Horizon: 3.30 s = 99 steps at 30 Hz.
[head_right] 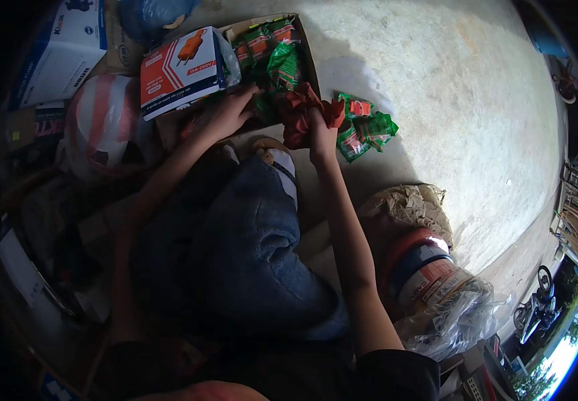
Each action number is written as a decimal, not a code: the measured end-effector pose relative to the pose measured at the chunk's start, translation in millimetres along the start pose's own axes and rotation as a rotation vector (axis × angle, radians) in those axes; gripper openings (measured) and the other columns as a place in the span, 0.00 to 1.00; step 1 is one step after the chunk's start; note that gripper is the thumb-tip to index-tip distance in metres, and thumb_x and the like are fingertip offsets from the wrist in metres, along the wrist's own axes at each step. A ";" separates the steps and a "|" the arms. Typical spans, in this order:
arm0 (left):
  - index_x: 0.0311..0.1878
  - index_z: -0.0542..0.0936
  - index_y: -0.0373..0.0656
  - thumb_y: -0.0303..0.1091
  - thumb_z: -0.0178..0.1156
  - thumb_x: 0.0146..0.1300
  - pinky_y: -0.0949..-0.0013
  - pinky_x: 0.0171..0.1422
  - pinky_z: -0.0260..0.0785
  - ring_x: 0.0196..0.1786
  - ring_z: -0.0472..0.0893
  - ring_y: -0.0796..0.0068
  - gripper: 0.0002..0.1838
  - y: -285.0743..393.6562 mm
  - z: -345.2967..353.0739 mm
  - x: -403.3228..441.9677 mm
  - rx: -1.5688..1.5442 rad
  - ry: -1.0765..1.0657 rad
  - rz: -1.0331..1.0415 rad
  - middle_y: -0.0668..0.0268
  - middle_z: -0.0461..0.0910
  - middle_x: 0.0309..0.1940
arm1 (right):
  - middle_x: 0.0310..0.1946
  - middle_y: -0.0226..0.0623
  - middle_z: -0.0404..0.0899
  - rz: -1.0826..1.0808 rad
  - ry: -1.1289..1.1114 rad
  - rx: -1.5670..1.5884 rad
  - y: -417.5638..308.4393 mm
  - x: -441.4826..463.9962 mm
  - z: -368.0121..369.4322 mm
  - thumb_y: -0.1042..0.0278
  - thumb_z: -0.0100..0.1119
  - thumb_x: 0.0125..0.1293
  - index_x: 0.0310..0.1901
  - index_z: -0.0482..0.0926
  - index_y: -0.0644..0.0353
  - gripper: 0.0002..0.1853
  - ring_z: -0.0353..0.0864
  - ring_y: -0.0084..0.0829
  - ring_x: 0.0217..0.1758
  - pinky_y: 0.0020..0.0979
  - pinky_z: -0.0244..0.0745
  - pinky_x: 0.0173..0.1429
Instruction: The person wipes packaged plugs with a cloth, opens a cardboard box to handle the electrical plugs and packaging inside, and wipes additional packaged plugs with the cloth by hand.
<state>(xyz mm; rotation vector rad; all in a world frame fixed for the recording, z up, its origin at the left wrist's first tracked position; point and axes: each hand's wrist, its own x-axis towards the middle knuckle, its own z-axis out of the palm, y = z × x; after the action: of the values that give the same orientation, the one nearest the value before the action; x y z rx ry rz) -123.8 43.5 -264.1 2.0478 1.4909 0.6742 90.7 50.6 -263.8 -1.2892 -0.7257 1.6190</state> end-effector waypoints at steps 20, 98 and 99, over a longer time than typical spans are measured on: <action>0.51 0.68 0.38 0.31 0.41 0.64 0.74 0.52 0.62 0.49 0.72 0.75 0.15 133.4 -107.0 21.3 -0.692 0.088 -0.159 0.60 0.73 0.45 | 0.49 0.49 0.66 -1.098 0.073 -0.466 -113.2 -86.0 113.5 0.74 0.58 0.45 0.48 0.65 0.64 0.25 0.69 0.43 0.49 0.31 0.66 0.51; 0.36 0.74 0.39 0.43 0.45 0.64 0.82 0.30 0.57 0.25 0.63 0.92 0.16 249.5 -156.9 17.6 -0.735 0.400 -0.012 0.77 0.68 0.20 | 0.36 0.34 0.73 -0.311 -1.069 0.868 -140.3 -43.8 15.3 0.50 0.39 0.63 0.42 0.69 0.55 0.18 0.73 0.25 0.36 0.26 0.70 0.39; 0.37 0.74 0.39 0.43 0.45 0.64 0.82 0.32 0.58 0.27 0.64 0.92 0.16 240.4 -160.0 18.8 -0.754 0.390 -0.062 0.76 0.69 0.22 | 0.36 0.34 0.73 -0.310 -1.070 0.872 -148.4 -57.5 28.7 0.50 0.39 0.63 0.42 0.69 0.55 0.18 0.73 0.25 0.36 0.26 0.70 0.39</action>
<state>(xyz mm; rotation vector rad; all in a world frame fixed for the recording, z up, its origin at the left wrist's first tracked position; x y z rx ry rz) -55.2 16.6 15.8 1.3325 1.2086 1.4137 108.7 61.8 -103.5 0.3620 -0.6262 1.9516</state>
